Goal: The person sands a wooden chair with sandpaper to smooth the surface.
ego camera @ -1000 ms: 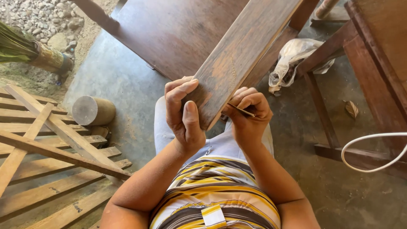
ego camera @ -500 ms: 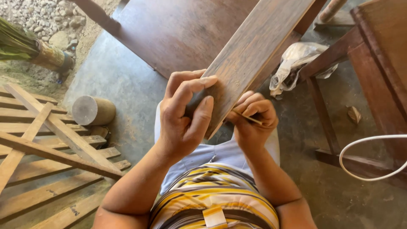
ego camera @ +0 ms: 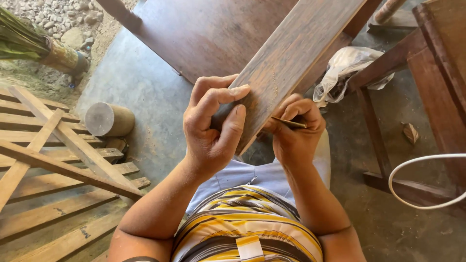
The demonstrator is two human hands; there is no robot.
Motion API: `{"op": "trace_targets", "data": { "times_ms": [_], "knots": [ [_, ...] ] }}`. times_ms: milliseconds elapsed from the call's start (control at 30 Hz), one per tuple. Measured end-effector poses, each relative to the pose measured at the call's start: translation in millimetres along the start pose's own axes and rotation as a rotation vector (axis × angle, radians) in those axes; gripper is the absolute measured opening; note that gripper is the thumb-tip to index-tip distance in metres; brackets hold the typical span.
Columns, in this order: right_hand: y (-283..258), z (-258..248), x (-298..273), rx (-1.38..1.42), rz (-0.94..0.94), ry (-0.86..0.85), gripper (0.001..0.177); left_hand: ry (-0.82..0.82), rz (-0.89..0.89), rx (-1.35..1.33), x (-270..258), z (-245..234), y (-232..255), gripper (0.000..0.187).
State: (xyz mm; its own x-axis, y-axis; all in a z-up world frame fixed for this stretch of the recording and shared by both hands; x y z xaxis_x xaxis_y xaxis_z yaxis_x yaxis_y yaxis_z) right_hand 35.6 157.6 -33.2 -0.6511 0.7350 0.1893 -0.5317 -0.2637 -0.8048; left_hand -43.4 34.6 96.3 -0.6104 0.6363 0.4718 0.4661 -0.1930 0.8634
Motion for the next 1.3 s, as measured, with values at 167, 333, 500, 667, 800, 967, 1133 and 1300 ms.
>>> {"op": "trace_targets", "data": {
  "times_ms": [167, 333, 500, 667, 800, 967, 1133, 1300],
  "knots": [
    [10, -4, -8, -0.026, -0.067, -0.034, 0.035, 0.021, -0.002, -0.001, -2, 0, 0, 0.021],
    [1, 2, -1, 0.054, -0.018, 0.004, 0.035, 0.028, -0.009, -0.021, -1, -1, 0, 0.022],
    [6, 2, -5, 0.052, -0.049, -0.021, 0.035, 0.037, -0.002, -0.023, -2, -2, 1, 0.021],
    [-19, 11, 0, -0.096, -0.142, 0.026, 0.041, 0.050, -0.019, -0.013, -3, -2, 1, 0.021],
    [-5, 3, -14, -0.291, -0.362, -0.009, 0.037, 0.053, -0.014, -0.007, -4, -2, 1, 0.022],
    [4, 4, -25, -0.529, -0.359, -0.032, 0.020, 0.054, -0.004, -0.009, -4, -2, 1, 0.022],
    [-31, 24, -22, -0.541, -0.457, 0.021, 0.018, 0.055, -0.002, -0.015, -3, -2, 0, 0.022],
    [-29, 26, -29, -0.658, -0.554, 0.020, 0.021, 0.052, -0.004, -0.030, -4, -2, -1, 0.023]
  ]
}}
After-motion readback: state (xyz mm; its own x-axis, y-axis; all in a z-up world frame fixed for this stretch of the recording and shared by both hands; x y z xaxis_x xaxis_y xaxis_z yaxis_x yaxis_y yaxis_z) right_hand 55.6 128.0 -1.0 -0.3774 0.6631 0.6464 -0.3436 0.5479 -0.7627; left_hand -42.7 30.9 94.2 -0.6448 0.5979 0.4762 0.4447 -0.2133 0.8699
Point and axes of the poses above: each hand's wrist, its own x-axis towards the middle knuckle, its own z-axis out of the palm, y = z × x, the point moved 7 cm from there along x, towards the middle knuckle, and after that the axes turned 12 degrees about -x, right-handed, at the moved point
